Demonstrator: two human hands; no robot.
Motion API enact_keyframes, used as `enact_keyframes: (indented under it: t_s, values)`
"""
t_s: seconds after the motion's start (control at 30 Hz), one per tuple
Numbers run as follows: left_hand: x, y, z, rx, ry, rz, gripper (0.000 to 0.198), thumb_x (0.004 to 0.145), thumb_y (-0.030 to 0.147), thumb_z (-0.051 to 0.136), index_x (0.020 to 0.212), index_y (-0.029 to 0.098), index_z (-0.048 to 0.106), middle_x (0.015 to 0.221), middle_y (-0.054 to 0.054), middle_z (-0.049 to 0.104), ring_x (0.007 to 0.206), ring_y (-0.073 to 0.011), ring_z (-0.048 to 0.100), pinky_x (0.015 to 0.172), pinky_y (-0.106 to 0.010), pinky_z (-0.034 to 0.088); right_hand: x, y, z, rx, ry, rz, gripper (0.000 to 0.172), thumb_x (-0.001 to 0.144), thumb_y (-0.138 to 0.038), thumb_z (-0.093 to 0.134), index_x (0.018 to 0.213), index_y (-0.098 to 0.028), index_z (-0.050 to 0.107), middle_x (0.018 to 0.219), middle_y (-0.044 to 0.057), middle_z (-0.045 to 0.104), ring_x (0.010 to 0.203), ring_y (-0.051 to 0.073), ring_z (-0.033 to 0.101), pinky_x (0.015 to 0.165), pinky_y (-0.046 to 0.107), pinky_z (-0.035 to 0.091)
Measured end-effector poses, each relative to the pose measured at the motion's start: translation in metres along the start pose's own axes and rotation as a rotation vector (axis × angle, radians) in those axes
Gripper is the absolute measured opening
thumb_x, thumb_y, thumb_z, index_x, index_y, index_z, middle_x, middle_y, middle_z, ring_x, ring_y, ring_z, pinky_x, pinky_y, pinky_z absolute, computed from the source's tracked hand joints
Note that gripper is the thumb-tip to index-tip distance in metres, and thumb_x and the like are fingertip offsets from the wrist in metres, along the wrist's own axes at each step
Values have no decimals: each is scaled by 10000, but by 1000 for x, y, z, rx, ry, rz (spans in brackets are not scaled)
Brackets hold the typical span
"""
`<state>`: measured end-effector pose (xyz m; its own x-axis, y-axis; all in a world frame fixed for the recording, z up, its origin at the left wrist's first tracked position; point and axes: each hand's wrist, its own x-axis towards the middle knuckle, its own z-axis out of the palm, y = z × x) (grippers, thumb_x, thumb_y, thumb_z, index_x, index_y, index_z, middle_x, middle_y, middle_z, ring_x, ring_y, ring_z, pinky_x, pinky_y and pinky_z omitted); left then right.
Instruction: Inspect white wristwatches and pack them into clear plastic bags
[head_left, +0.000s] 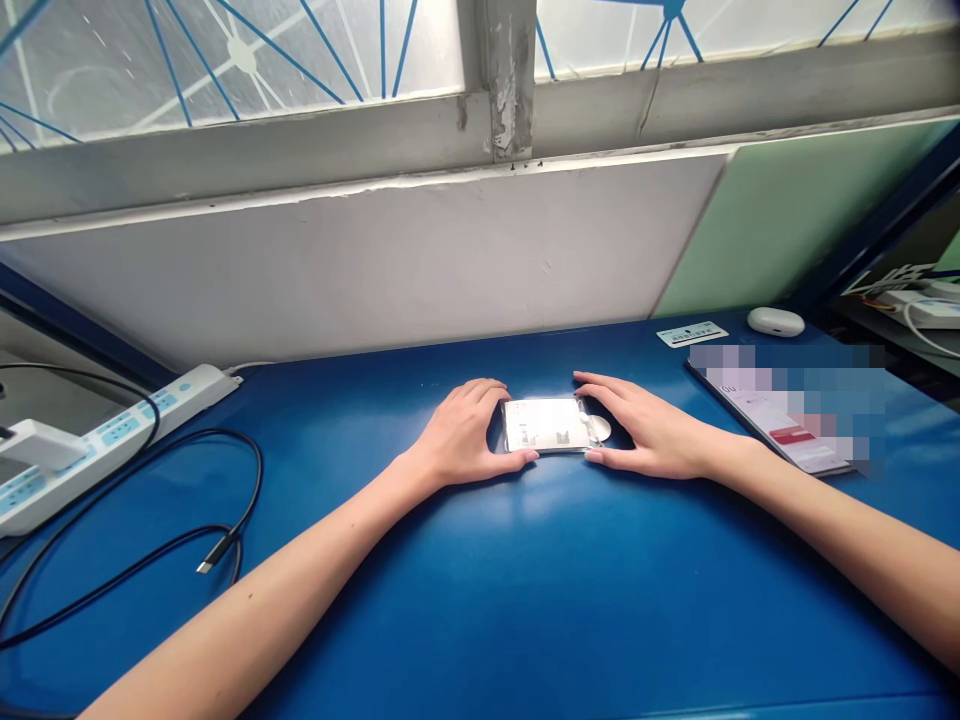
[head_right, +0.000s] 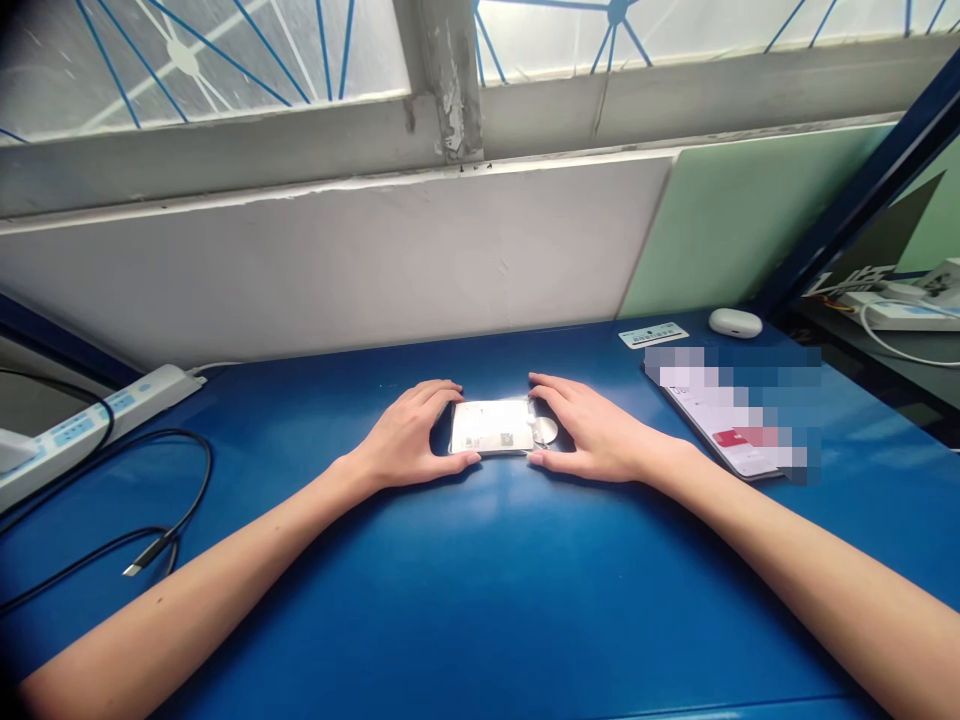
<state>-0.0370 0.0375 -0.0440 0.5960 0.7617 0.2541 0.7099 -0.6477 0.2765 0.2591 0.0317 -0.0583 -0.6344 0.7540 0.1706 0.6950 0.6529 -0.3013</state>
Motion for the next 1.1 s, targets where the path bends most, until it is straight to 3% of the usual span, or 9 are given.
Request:
enact_keyframes:
  t_s: [0.1, 0.27, 0.43, 0.57, 0.8, 1.0, 1.1]
  values:
    - [0, 0, -1, 5, -27, 35, 692, 749, 640, 699, 1202, 130, 582, 1319, -190, 592, 1297, -383, 501, 1082, -513, 417, 0, -1, 0, 4, -2, -7, 767, 840, -616, 622, 1409, -128, 462, 1547, 231, 402, 1412, 388, 404, 1109, 542, 413]
    - [-1, 0, -4, 3, -107, 116, 731, 850, 609, 623, 1357, 96, 504, 1433, -209, 509, 1387, -365, 410, 1144, -501, 349, 0, -2, 0, -5, -7, -12, 780, 836, -639, 616, 1408, -132, 466, 1564, 229, 376, 1424, 388, 388, 1123, 550, 392]
    - [-3, 6, -2, 15, -150, 119, 686, 892, 575, 583, 1390, 112, 492, 1489, -214, 454, 1421, -378, 366, 1163, -531, 313, -3, -12, 0, 38, -15, 17, 758, 858, -642, 587, 1424, -153, 467, 1580, 205, 364, 1436, 380, 372, 1127, 543, 390]
    - [-5, 18, 4, 11, -147, 83, 691, 901, 597, 550, 1396, 123, 465, 1502, -229, 432, 1438, -394, 344, 1171, -573, 278, -4, -27, 4, 131, 12, 92, 607, 947, -572, 488, 1408, -177, 495, 1549, 175, 430, 1418, 338, 413, 1122, 525, 402]
    - [-5, 25, 6, 20, -206, 45, 694, 957, 616, 445, 1412, 93, 430, 1536, -248, 376, 1468, -394, 287, 1190, -571, 225, 3, -47, 10, 185, 153, 191, 490, 934, -548, 522, 1260, -190, 596, 1332, 152, 641, 1262, 337, 575, 1037, 517, 489]
    - [-5, 24, 6, 31, -235, 55, 721, 960, 619, 430, 1449, 90, 385, 1553, -252, 347, 1481, -393, 256, 1195, -564, 200, 4, -44, 14, 101, 195, 127, 403, 989, -394, 440, 1243, -138, 618, 1289, 186, 671, 1216, 344, 617, 1015, 536, 507]
    - [-4, 26, 4, 35, -259, 54, 700, 984, 584, 397, 1464, 76, 359, 1560, -266, 327, 1492, -395, 228, 1192, -569, 194, 2, -39, 15, 80, 158, 107, 440, 1009, -325, 377, 1370, -142, 549, 1346, 185, 641, 1244, 331, 608, 1026, 529, 508]
